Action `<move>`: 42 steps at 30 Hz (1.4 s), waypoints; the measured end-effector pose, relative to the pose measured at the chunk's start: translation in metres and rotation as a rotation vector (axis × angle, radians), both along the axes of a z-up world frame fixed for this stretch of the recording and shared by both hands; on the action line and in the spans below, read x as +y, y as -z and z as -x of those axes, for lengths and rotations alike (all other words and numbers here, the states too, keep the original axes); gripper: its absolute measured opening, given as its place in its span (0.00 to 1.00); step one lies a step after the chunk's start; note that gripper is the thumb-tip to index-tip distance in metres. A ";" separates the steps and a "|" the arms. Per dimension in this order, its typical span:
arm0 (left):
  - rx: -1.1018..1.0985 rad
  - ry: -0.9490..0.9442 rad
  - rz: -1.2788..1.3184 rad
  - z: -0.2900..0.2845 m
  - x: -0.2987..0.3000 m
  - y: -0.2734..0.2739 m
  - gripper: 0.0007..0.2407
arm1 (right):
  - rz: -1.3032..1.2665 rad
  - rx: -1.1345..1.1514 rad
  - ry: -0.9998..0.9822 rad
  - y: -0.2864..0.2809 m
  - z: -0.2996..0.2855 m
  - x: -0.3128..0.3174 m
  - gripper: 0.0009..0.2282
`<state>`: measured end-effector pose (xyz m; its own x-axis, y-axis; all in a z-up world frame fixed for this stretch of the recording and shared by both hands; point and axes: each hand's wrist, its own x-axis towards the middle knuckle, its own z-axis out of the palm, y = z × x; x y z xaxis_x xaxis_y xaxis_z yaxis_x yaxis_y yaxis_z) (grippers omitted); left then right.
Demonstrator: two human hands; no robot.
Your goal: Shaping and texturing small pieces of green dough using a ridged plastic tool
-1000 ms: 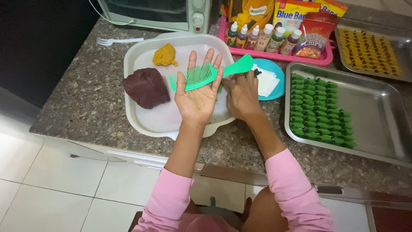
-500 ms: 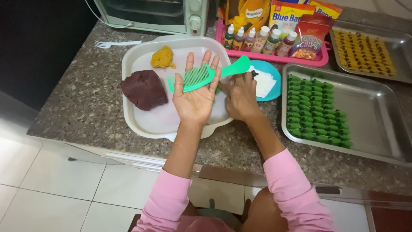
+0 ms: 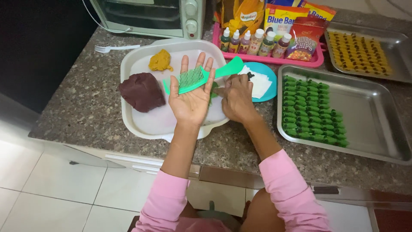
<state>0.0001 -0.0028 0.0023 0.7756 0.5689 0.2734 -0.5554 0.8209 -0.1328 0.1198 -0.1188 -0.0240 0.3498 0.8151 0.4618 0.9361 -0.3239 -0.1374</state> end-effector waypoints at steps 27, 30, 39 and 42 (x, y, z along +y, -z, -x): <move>-0.010 -0.011 0.103 0.006 0.001 -0.001 0.23 | -0.034 0.222 -0.036 0.003 0.007 -0.014 0.10; -0.017 -0.016 0.101 0.004 0.002 0.002 0.24 | 0.062 0.226 -0.013 -0.005 0.018 -0.010 0.06; -0.022 -0.022 0.096 0.004 0.003 0.004 0.24 | 0.036 0.421 -0.141 -0.021 0.015 -0.021 0.05; -0.020 -0.021 0.099 0.002 0.003 0.004 0.24 | -0.168 0.598 -0.271 -0.053 0.027 -0.027 0.07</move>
<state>-0.0020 0.0006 -0.0016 0.7579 0.6104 0.2301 -0.5690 0.7911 -0.2244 0.0932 -0.1461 0.0290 0.3780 0.8440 0.3805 0.7282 -0.0173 -0.6851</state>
